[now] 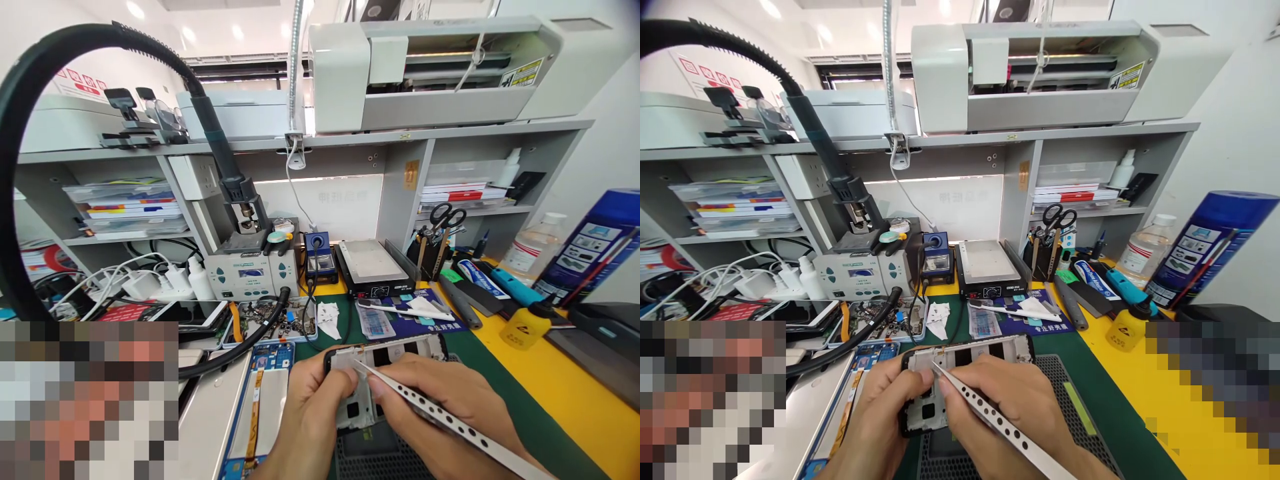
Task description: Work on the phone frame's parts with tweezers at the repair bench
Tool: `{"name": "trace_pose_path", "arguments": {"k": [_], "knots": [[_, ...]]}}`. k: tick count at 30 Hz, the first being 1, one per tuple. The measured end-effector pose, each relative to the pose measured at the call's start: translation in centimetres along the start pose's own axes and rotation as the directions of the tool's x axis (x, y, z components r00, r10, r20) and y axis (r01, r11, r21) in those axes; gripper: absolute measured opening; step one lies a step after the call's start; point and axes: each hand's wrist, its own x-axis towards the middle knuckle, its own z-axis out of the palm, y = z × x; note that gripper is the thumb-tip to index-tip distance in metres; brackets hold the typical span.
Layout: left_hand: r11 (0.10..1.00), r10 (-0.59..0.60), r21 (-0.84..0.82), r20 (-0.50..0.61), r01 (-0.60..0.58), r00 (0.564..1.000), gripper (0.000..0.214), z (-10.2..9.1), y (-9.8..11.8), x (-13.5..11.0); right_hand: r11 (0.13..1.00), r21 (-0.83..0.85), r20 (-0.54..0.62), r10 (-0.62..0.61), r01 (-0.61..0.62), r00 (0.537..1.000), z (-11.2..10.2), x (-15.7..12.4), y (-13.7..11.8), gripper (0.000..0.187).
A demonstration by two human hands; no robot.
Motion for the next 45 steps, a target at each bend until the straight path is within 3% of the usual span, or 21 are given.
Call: {"name": "trace_pose_path", "arguments": {"k": [4, 8, 13, 17, 26, 28, 33, 38, 41, 45], "knots": [[1.0, -0.017, -0.01, 0.03, 0.017, 0.999, 0.017, -0.5, -0.2, 0.3, 0.999, 0.034, -0.093, 0.036, -0.033, 0.995, 0.2, 0.0, 0.0, 0.022], [1.0, -0.009, -0.009, 0.055, 0.01, 0.998, 0.017, -0.6, 0.0, 0.4, 0.998, 0.063, -0.074, 0.016, -0.011, 0.997, 0.4, -0.1, 0.3, 0.022], [0.999, -0.03, -0.041, -0.03, 0.029, 0.999, 0.015, -0.3, 0.0, 0.3, 0.998, 0.044, -0.096, 0.05, -0.046, 0.994, 0.2, -0.2, 0.3, 0.023], [0.997, -0.061, -0.046, -0.024, 0.06, 0.998, 0.015, -0.2, 0.0, 0.3, 0.999, 0.022, -0.058, 0.035, -0.034, 0.998, 0.3, -0.1, 0.3, 0.023], [0.96, -0.192, -0.247, -0.222, 0.136, 0.956, 0.013, 0.2, 0.4, 0.3, 0.978, 0.098, -0.12, 0.193, -0.182, 0.974, -1.1, -0.3, 0.1, 0.019], [0.955, -0.206, -0.251, -0.181, 0.157, 0.962, 0.014, 0.0, 0.3, 0.6, 0.978, 0.055, -0.174, 0.208, -0.201, 0.963, -1.1, -0.9, 0.1, 0.016], [0.977, -0.145, -0.152, 0.057, 0.152, 0.988, 0.021, -0.1, 0.3, 1.0, 0.968, 0.039, -0.307, 0.248, -0.248, 0.919, -0.7, -1.9, 0.3, 0.018], [0.971, -0.159, -0.178, 0.034, 0.162, 0.987, 0.016, -0.2, 0.6, 0.9, 0.974, -0.02, -0.378, 0.201, -0.225, 0.904, -0.9, -1.3, 0.3, 0.017], [0.968, -0.162, -0.19, 0.03, 0.165, 0.986, 0.01, -0.3, 0.6, 0.8, 0.989, -0.02, -0.291, 0.134, -0.146, 0.947, -1.1, -0.8, 0.4, 0.016], [0.987, -0.09, -0.127, 0.041, 0.094, 0.995, 0.007, -0.4, 0.5, 0.9, 0.998, -0.026, -0.122, -0.053, 0.05, 0.991, -0.6, -0.6, 1.3, 0.012]]}}
